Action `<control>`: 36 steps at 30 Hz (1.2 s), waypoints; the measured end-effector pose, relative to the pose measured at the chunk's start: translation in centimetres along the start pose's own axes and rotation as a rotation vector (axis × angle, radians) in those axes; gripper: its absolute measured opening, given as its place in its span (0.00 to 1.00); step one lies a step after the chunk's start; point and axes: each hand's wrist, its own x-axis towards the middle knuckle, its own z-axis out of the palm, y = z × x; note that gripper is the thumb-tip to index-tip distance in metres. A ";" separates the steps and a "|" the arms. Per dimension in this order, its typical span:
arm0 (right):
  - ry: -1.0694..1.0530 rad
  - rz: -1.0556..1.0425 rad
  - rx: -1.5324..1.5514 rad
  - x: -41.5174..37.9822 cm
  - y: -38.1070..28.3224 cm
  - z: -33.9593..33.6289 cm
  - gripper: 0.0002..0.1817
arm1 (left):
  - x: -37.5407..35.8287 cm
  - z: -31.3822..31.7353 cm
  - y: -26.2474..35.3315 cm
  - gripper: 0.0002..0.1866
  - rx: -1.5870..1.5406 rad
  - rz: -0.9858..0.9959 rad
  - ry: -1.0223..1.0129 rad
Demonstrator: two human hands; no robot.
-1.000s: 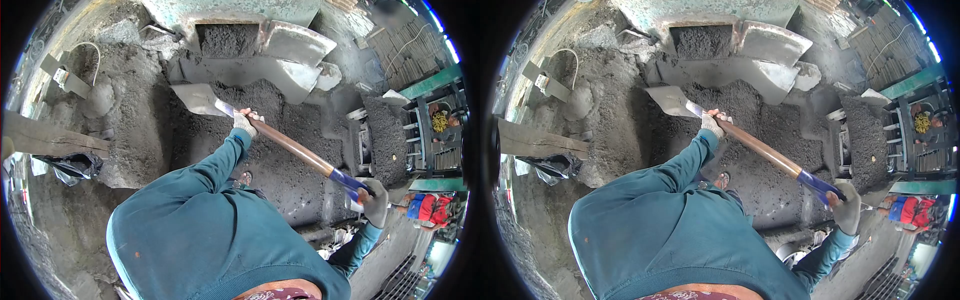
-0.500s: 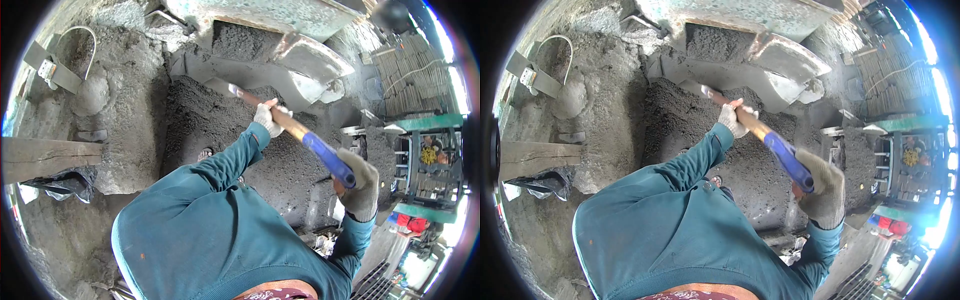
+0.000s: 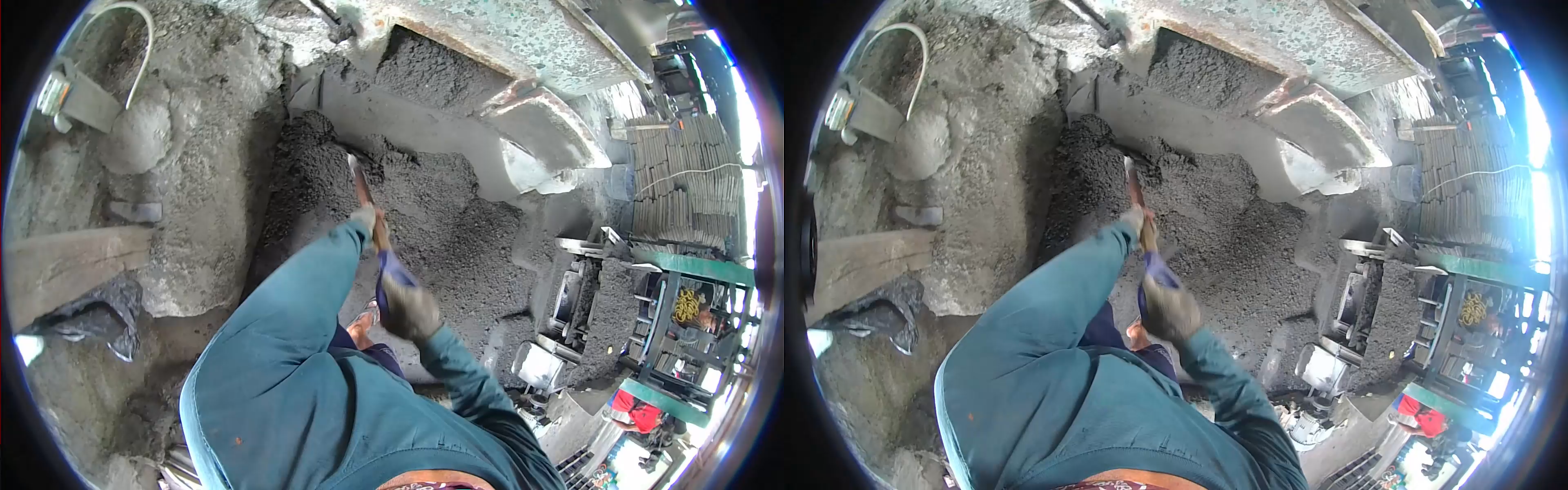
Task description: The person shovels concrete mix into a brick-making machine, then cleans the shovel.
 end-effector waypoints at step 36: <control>-0.293 -0.474 -0.687 8.7 -13.6 -15.8 0.27 | -11.6 -1.8 13.8 0.09 -0.659 0.114 -0.285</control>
